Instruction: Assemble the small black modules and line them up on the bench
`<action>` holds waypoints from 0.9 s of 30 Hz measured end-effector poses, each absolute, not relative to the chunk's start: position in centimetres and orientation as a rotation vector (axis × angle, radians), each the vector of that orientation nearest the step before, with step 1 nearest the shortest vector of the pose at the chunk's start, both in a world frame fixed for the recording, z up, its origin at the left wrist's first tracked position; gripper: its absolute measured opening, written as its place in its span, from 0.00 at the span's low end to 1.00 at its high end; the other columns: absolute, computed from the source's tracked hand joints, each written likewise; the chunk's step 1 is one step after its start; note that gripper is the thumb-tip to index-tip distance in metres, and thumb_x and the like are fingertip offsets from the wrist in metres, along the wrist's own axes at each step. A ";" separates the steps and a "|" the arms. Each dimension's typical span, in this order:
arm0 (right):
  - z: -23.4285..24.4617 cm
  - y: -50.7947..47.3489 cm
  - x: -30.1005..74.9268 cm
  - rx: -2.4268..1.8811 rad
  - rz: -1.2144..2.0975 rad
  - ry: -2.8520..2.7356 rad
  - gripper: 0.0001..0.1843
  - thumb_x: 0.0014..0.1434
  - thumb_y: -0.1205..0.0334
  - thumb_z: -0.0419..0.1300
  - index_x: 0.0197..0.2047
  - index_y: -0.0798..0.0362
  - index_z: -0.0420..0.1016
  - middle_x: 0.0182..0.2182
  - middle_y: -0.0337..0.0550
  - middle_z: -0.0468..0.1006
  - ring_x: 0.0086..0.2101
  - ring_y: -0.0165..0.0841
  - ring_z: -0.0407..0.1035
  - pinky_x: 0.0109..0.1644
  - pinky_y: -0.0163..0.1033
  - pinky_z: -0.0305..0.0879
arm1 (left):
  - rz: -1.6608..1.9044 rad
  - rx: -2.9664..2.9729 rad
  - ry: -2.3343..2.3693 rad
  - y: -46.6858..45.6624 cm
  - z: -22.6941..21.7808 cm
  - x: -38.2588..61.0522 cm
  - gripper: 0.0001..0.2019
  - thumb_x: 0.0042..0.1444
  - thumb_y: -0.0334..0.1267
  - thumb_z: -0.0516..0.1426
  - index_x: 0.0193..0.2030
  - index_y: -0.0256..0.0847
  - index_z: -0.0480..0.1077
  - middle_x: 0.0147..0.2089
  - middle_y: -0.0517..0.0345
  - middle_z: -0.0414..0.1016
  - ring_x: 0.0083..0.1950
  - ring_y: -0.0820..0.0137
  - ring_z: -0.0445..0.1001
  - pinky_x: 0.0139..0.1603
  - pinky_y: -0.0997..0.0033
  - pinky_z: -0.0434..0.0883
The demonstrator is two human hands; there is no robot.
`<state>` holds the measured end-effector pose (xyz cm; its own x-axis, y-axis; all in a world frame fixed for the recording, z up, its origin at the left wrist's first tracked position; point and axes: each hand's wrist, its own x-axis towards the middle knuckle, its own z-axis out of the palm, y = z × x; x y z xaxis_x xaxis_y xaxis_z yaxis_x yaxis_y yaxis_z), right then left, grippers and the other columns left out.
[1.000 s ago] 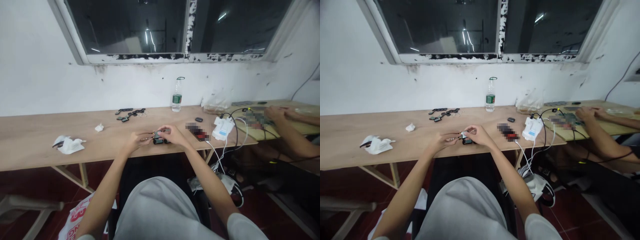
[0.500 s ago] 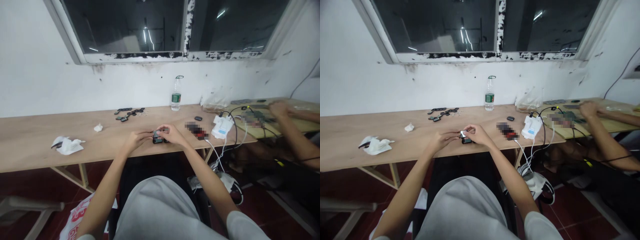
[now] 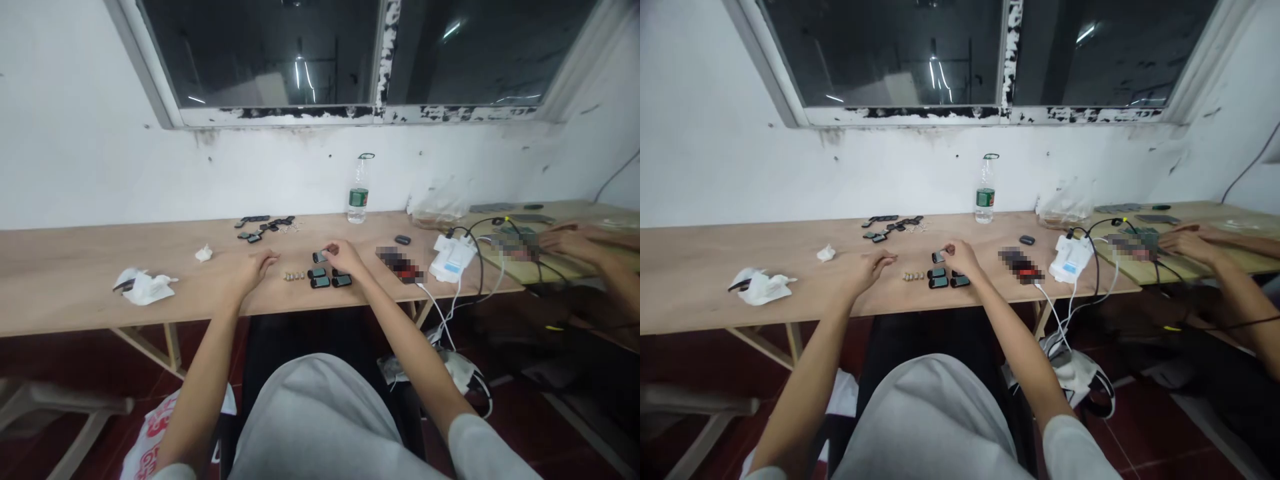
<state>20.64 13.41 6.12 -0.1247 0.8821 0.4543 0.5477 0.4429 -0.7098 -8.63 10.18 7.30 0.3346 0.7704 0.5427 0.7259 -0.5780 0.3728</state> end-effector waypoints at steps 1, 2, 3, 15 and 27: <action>6.1 14.5 20.2 -1.272 0.455 -1.851 0.06 0.56 0.66 0.64 0.38 0.55 0.81 0.36 0.46 0.84 0.37 0.36 0.77 0.45 0.37 0.71 | 1.001 2.491 1.458 10.7 6.9 -9.4 0.17 0.67 0.50 0.48 0.42 0.43 0.74 0.42 0.52 0.83 0.44 0.59 0.81 0.47 0.61 0.75; 6.0 15.5 19.8 -1.323 0.460 -1.897 0.06 0.56 0.67 0.64 0.38 0.55 0.82 0.37 0.46 0.84 0.38 0.36 0.77 0.45 0.36 0.71 | 0.937 2.480 1.491 11.1 6.5 -10.0 0.16 0.66 0.50 0.49 0.40 0.43 0.74 0.41 0.52 0.83 0.43 0.59 0.80 0.47 0.61 0.75; 6.0 16.3 19.4 -1.368 0.472 -1.941 0.06 0.56 0.67 0.65 0.37 0.55 0.82 0.37 0.46 0.84 0.39 0.36 0.77 0.45 0.36 0.70 | 0.882 2.467 1.503 11.4 6.1 -10.5 0.16 0.64 0.50 0.51 0.39 0.44 0.74 0.41 0.52 0.82 0.43 0.58 0.80 0.47 0.60 0.75; 5.0 16.7 19.7 -1.434 0.363 -2.104 0.12 0.60 0.61 0.63 0.46 0.52 0.84 0.44 0.48 0.84 0.46 0.41 0.77 0.52 0.38 0.70 | 0.792 2.138 1.293 12.9 4.0 -10.1 0.20 0.46 0.47 0.64 0.44 0.40 0.78 0.43 0.50 0.83 0.45 0.56 0.80 0.50 0.55 0.77; 3.6 12.7 26.0 -1.069 0.364 -1.740 0.11 0.63 0.60 0.58 0.41 0.54 0.81 0.43 0.48 0.83 0.45 0.37 0.76 0.54 0.41 0.69 | 0.773 2.149 1.335 12.4 4.0 -9.5 0.28 0.48 0.53 0.66 0.54 0.42 0.77 0.53 0.49 0.81 0.51 0.53 0.79 0.53 0.55 0.75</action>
<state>26.05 12.65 3.61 -0.0887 0.7947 0.6005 0.4870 0.5605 -0.6698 -9.52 12.36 4.01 0.3613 0.9094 0.2059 0.6313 -0.4011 0.6637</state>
